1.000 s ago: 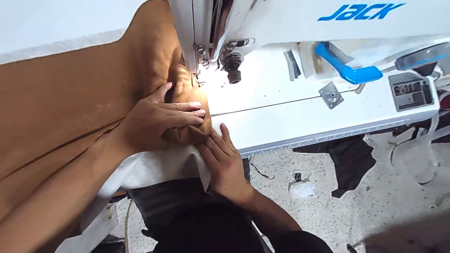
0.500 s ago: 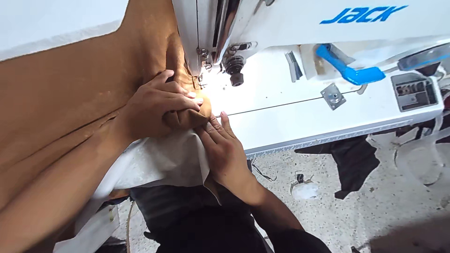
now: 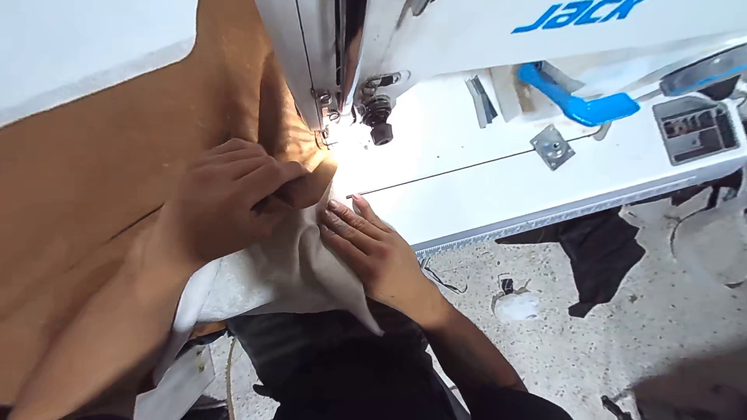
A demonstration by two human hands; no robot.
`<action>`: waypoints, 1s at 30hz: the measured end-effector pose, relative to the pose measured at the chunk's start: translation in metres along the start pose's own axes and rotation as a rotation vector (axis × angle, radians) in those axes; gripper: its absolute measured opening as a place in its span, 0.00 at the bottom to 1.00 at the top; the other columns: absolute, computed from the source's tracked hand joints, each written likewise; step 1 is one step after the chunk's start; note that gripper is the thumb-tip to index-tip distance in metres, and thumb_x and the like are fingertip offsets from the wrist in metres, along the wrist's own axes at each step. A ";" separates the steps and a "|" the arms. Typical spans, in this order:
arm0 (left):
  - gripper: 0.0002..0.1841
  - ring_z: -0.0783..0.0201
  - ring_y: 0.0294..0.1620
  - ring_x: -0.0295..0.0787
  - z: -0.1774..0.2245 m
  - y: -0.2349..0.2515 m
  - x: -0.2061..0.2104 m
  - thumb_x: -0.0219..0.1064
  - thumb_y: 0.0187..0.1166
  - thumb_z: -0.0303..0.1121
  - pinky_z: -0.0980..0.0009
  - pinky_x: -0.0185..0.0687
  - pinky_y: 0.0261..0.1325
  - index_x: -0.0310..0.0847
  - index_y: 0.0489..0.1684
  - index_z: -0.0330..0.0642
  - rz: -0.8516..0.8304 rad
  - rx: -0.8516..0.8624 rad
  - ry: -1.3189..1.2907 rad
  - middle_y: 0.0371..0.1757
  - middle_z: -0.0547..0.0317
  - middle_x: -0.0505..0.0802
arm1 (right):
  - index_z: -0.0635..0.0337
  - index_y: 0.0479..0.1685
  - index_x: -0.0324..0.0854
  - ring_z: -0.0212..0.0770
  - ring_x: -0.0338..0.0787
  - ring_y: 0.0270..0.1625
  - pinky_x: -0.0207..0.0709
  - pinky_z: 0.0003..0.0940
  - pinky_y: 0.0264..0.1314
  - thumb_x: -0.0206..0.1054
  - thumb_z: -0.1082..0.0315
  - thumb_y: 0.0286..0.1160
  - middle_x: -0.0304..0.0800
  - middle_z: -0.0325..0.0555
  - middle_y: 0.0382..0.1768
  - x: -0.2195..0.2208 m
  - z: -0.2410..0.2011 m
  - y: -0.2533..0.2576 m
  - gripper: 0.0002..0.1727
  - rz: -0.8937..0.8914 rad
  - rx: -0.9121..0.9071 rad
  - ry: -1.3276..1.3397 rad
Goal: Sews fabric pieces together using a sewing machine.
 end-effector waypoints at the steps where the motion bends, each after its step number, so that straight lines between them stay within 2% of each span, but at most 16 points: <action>1: 0.13 0.47 0.46 0.93 0.003 -0.001 -0.004 0.63 0.81 0.30 0.54 0.85 0.58 0.89 0.54 0.33 0.022 -0.021 0.051 0.38 0.43 0.94 | 0.61 0.70 0.85 0.50 0.81 0.81 0.61 0.54 0.92 0.53 0.73 0.87 0.88 0.51 0.72 0.000 -0.002 -0.001 0.20 -0.001 -0.019 0.012; 3: 0.13 0.47 0.39 0.92 0.008 -0.006 -0.008 0.63 0.83 0.33 0.53 0.84 0.49 0.90 0.54 0.35 0.040 -0.060 0.154 0.34 0.43 0.93 | 0.51 0.78 0.81 0.51 0.80 0.82 0.59 0.56 0.93 0.54 0.73 0.85 0.86 0.51 0.74 0.001 -0.005 -0.001 0.25 -0.017 -0.033 0.013; 5: 0.14 0.48 0.38 0.92 0.012 -0.011 -0.015 0.64 0.83 0.36 0.52 0.84 0.50 0.92 0.51 0.37 0.086 -0.122 0.219 0.33 0.44 0.93 | 0.41 0.81 0.78 0.55 0.81 0.81 0.59 0.60 0.92 0.55 0.72 0.86 0.86 0.54 0.74 0.002 -0.008 -0.001 0.27 -0.016 -0.055 -0.001; 7: 0.14 0.51 0.41 0.92 0.007 -0.021 -0.027 0.68 0.80 0.38 0.56 0.84 0.49 0.91 0.48 0.35 0.156 -0.251 0.158 0.37 0.43 0.93 | 0.39 0.79 0.80 0.56 0.82 0.79 0.62 0.59 0.91 0.55 0.70 0.88 0.87 0.56 0.72 0.001 -0.010 -0.004 0.24 0.000 -0.075 -0.026; 10: 0.14 0.60 0.49 0.93 -0.018 -0.035 -0.040 0.72 0.78 0.38 0.61 0.90 0.52 0.84 0.47 0.34 0.201 -0.428 -0.136 0.50 0.49 0.94 | 0.50 0.74 0.84 0.58 0.82 0.78 0.66 0.58 0.88 0.55 0.70 0.87 0.87 0.57 0.71 0.000 -0.013 -0.010 0.21 0.048 -0.115 -0.036; 11: 0.14 0.66 0.48 0.92 -0.028 -0.038 -0.042 0.72 0.78 0.40 0.66 0.89 0.50 0.84 0.49 0.38 0.196 -0.480 -0.210 0.50 0.56 0.94 | 0.55 0.71 0.86 0.58 0.81 0.79 0.66 0.58 0.88 0.56 0.71 0.87 0.86 0.56 0.73 -0.001 -0.015 -0.012 0.20 0.059 -0.123 -0.028; 13: 0.12 0.80 0.35 0.85 -0.037 -0.040 -0.042 0.73 0.79 0.42 0.79 0.82 0.38 0.83 0.50 0.45 0.178 -0.553 -0.302 0.39 0.71 0.89 | 0.62 0.62 0.88 0.59 0.79 0.81 0.68 0.57 0.88 0.58 0.73 0.87 0.86 0.53 0.73 -0.004 -0.018 -0.014 0.15 0.087 -0.130 -0.005; 15: 0.13 0.82 0.30 0.83 -0.030 -0.035 -0.036 0.73 0.79 0.40 0.81 0.81 0.33 0.82 0.53 0.45 0.159 -0.573 -0.370 0.35 0.73 0.88 | 0.63 0.60 0.87 0.59 0.79 0.81 0.67 0.57 0.89 0.58 0.75 0.87 0.87 0.53 0.72 -0.007 -0.020 -0.017 0.14 0.110 -0.149 0.032; 18: 0.17 0.82 0.31 0.84 -0.002 -0.024 -0.020 0.71 0.81 0.44 0.82 0.83 0.35 0.86 0.54 0.39 0.055 -0.477 -0.266 0.35 0.66 0.91 | 0.59 0.65 0.86 0.59 0.84 0.77 0.70 0.58 0.86 0.56 0.74 0.88 0.90 0.56 0.67 -0.002 -0.025 -0.022 0.16 0.094 -0.198 0.029; 21: 0.23 0.66 0.34 0.89 0.024 -0.020 0.004 0.66 0.79 0.53 0.63 0.85 0.36 0.87 0.59 0.45 -0.233 -0.335 -0.128 0.37 0.56 0.93 | 0.56 0.61 0.88 0.60 0.87 0.73 0.72 0.58 0.84 0.57 0.73 0.87 0.93 0.58 0.62 -0.001 -0.027 -0.023 0.15 0.099 -0.231 0.013; 23: 0.27 0.58 0.53 0.90 0.044 -0.023 0.018 0.67 0.77 0.49 0.59 0.89 0.54 0.80 0.72 0.44 -0.460 -0.144 -0.169 0.55 0.53 0.91 | 0.58 0.51 0.90 0.58 0.92 0.65 0.77 0.55 0.79 0.58 0.70 0.86 0.96 0.57 0.53 -0.005 -0.027 -0.027 0.13 0.147 -0.239 0.007; 24: 0.30 0.55 0.70 0.84 0.051 -0.028 0.024 0.67 0.76 0.46 0.59 0.83 0.71 0.76 0.78 0.45 -0.555 -0.045 -0.193 0.69 0.52 0.86 | 0.58 0.43 0.89 0.56 0.95 0.59 0.80 0.54 0.75 0.57 0.70 0.85 0.97 0.56 0.45 -0.007 -0.025 -0.029 0.13 0.182 -0.246 0.008; 25: 0.30 0.52 0.79 0.77 0.055 -0.032 0.029 0.67 0.79 0.45 0.58 0.75 0.80 0.74 0.80 0.44 -0.601 0.035 -0.215 0.77 0.51 0.82 | 0.59 0.38 0.89 0.56 0.96 0.55 0.82 0.54 0.72 0.56 0.70 0.85 0.96 0.55 0.41 -0.007 -0.024 -0.031 0.14 0.196 -0.245 0.015; 26: 0.28 0.50 0.82 0.74 0.056 -0.032 0.031 0.65 0.80 0.42 0.56 0.72 0.82 0.74 0.80 0.44 -0.606 0.087 -0.219 0.81 0.51 0.80 | 0.59 0.36 0.88 0.56 0.96 0.52 0.83 0.54 0.71 0.56 0.70 0.85 0.96 0.55 0.38 -0.007 -0.024 -0.032 0.14 0.199 -0.242 0.020; 28: 0.22 0.50 0.77 0.79 0.052 -0.028 0.031 0.59 0.80 0.31 0.55 0.75 0.78 0.80 0.74 0.43 -0.543 0.121 -0.210 0.75 0.49 0.84 | 0.60 0.39 0.89 0.56 0.96 0.52 0.83 0.54 0.71 0.56 0.71 0.85 0.96 0.55 0.38 -0.006 -0.024 -0.032 0.14 0.196 -0.236 0.021; 30: 0.16 0.57 0.61 0.91 0.045 -0.019 0.022 0.55 0.84 0.25 0.63 0.85 0.65 0.87 0.61 0.41 -0.395 0.091 -0.236 0.58 0.51 0.94 | 0.60 0.44 0.89 0.54 0.96 0.56 0.82 0.52 0.73 0.57 0.72 0.85 0.97 0.55 0.43 -0.008 -0.025 -0.029 0.12 0.198 -0.229 0.006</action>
Point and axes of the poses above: each hand's wrist, its own y-axis towards the middle knuckle, its own x-axis out of the palm, z = x × y, the point moved 10 cm from there along y, towards the middle knuckle
